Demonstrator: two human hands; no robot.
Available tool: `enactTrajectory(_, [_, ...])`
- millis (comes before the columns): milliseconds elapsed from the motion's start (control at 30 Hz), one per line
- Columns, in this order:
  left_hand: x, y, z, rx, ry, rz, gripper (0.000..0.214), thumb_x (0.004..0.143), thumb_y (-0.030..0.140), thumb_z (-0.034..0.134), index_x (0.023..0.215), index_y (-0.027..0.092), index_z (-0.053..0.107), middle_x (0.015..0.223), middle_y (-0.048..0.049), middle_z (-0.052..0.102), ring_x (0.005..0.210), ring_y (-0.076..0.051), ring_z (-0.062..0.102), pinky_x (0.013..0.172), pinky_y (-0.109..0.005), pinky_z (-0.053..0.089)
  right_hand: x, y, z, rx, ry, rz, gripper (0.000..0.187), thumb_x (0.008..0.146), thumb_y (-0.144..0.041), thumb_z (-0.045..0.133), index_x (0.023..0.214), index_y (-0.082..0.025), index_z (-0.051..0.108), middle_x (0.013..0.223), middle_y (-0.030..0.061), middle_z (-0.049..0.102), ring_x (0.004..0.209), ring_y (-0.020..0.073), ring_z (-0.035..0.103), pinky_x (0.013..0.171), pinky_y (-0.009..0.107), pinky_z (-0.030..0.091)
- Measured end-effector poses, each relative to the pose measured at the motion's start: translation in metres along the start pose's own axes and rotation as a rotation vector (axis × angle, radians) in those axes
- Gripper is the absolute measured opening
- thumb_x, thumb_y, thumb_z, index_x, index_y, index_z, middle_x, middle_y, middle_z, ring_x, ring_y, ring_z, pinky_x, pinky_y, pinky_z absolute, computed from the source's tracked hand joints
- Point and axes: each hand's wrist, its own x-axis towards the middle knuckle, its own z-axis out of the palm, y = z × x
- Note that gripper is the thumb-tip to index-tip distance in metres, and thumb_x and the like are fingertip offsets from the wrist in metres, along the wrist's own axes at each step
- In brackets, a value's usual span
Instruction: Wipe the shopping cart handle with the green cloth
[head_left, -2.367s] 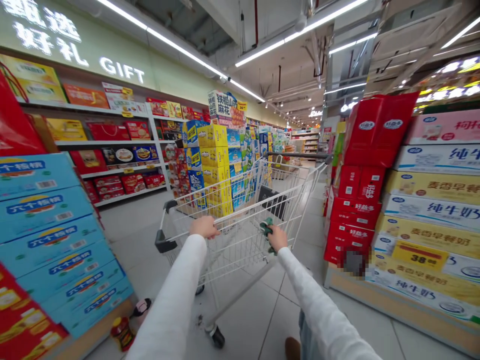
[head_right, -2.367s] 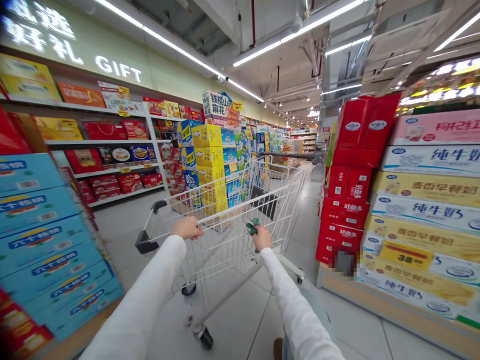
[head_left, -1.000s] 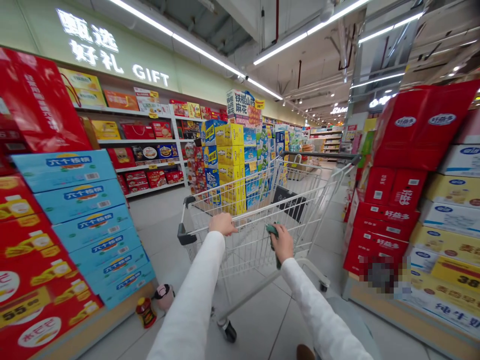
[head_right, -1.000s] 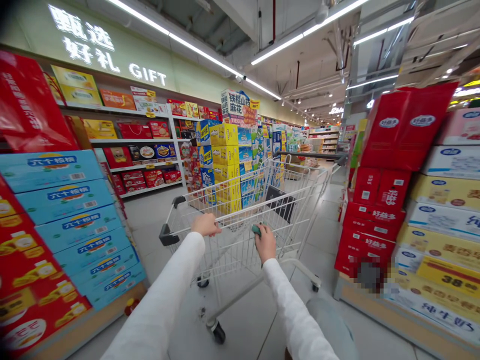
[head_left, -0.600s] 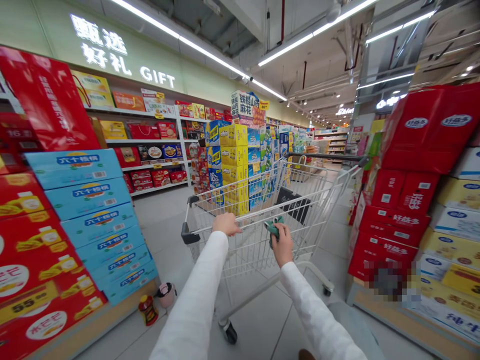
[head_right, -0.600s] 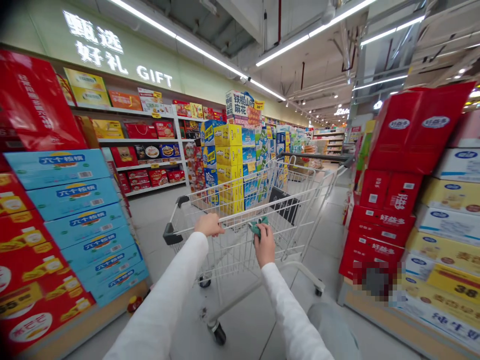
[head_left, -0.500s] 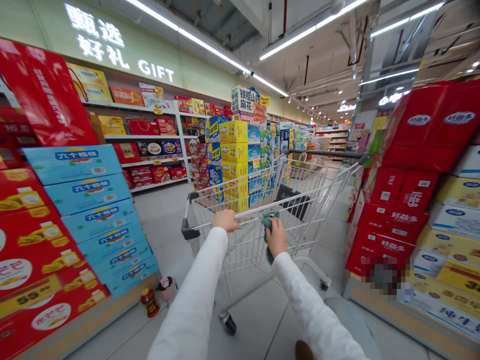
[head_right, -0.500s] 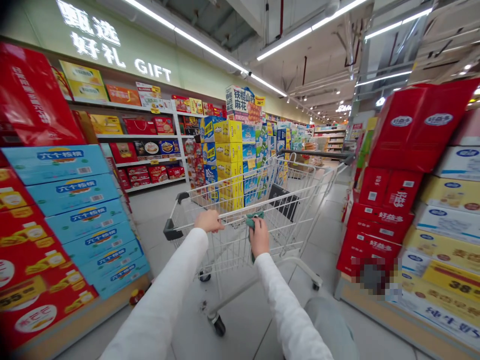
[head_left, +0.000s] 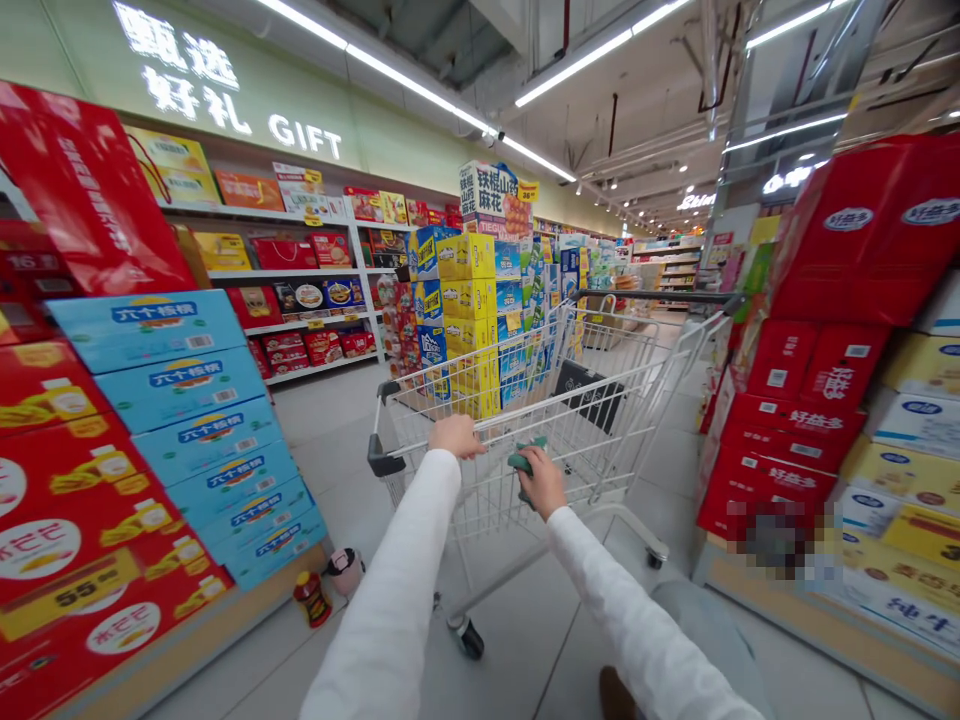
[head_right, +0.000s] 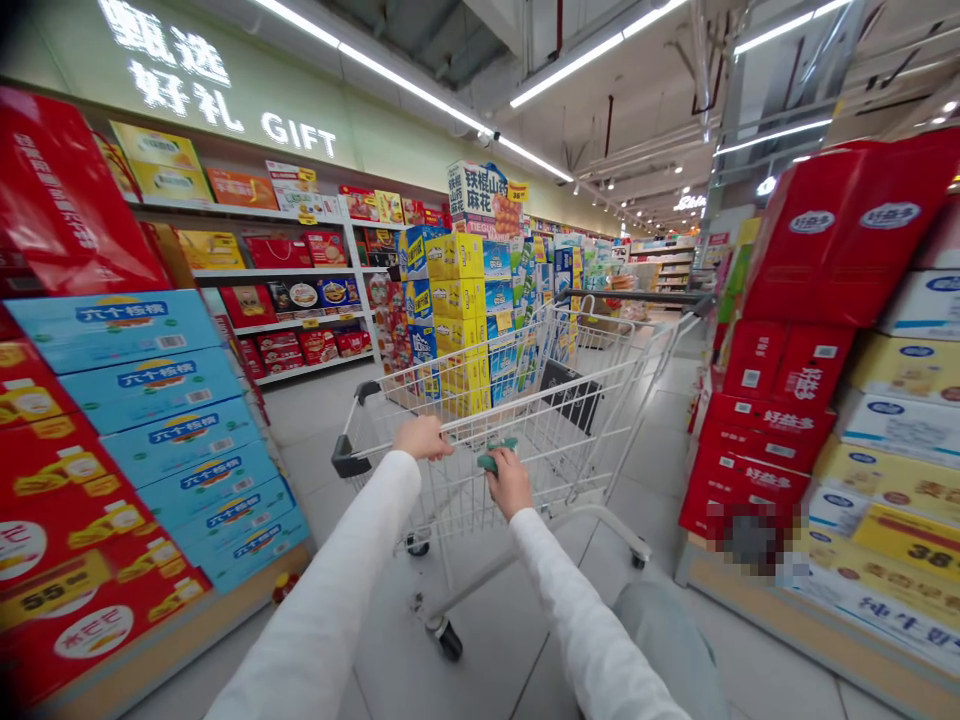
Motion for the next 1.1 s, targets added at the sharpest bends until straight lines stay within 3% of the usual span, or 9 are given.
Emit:
enactTrajectory(167, [0.000,0.004,-0.003,-0.034,-0.037,-0.027,0.021,0.063,0.041,0.064,0.058,0.021,0.069,0.064,-0.0038,0.070,0.067,-0.017,0.064,0.072,-0.027,0.048,0.008,-0.012,-0.003,0.073,0.254,0.056,0.034,0.078,-0.020,0.051,0.111,-0.021,0.056,0.125,0.0124,0.043,0.101,0.0203,0.055,0.085,0.034,0.045])
enactTrajectory(333, [-0.004,0.008,-0.006,-0.077,-0.058,-0.058,0.034,0.070,0.048,0.054,0.061,0.019,0.069,0.068,-0.0050,0.071,0.069,-0.017,0.065,0.074,-0.027,0.047,-0.006,-0.010,0.017,0.115,0.212,0.213,0.022,0.076,-0.024,0.051,0.097,-0.019,0.057,0.099,0.0086,0.051,0.091,0.0216,0.055,0.080,0.035,0.046])
enactTrajectory(533, [-0.003,0.010,-0.005,-0.112,-0.031,-0.086,0.064,0.075,0.070,0.033,0.070,0.019,0.070,0.073,-0.0092,0.072,0.086,-0.024,0.066,0.081,-0.032,0.046,-0.007,-0.023,0.013,0.213,0.269,0.008,0.022,0.077,-0.019,0.048,0.098,-0.020,0.053,0.106,0.0085,0.049,0.101,0.0216,0.051,0.086,0.035,0.044])
enactTrajectory(767, [-0.006,0.012,-0.008,-0.146,-0.075,-0.086,0.073,0.073,0.077,0.027,0.071,0.018,0.070,0.075,-0.0096,0.072,0.079,-0.023,0.066,0.081,-0.034,0.045,0.001,-0.026,0.017,0.296,-0.101,-0.041,0.023,0.066,-0.009,0.050,0.088,-0.019,0.049,0.097,0.0062,0.044,0.090,0.0197,0.051,0.083,0.035,0.046])
enactTrajectory(867, [-0.005,0.011,-0.007,-0.130,-0.068,-0.099,0.072,0.073,0.077,0.028,0.070,0.018,0.069,0.074,-0.0102,0.072,0.078,-0.024,0.067,0.081,-0.035,0.045,-0.001,-0.029,0.019,0.317,-0.110,-0.097,0.028,0.068,-0.007,0.048,0.093,-0.020,0.049,0.103,0.0073,0.043,0.098,0.0204,0.050,0.088,0.036,0.044])
enactTrajectory(1100, [-0.003,0.013,-0.003,-0.091,-0.045,-0.098,0.072,0.074,0.075,0.029,0.082,0.016,0.069,0.072,-0.0108,0.071,0.084,-0.025,0.066,0.082,-0.035,0.045,-0.006,-0.047,0.037,0.272,-0.136,-0.104,0.030,0.065,-0.004,0.049,0.091,-0.019,0.050,0.101,0.0064,0.042,0.094,0.0194,0.050,0.086,0.035,0.046])
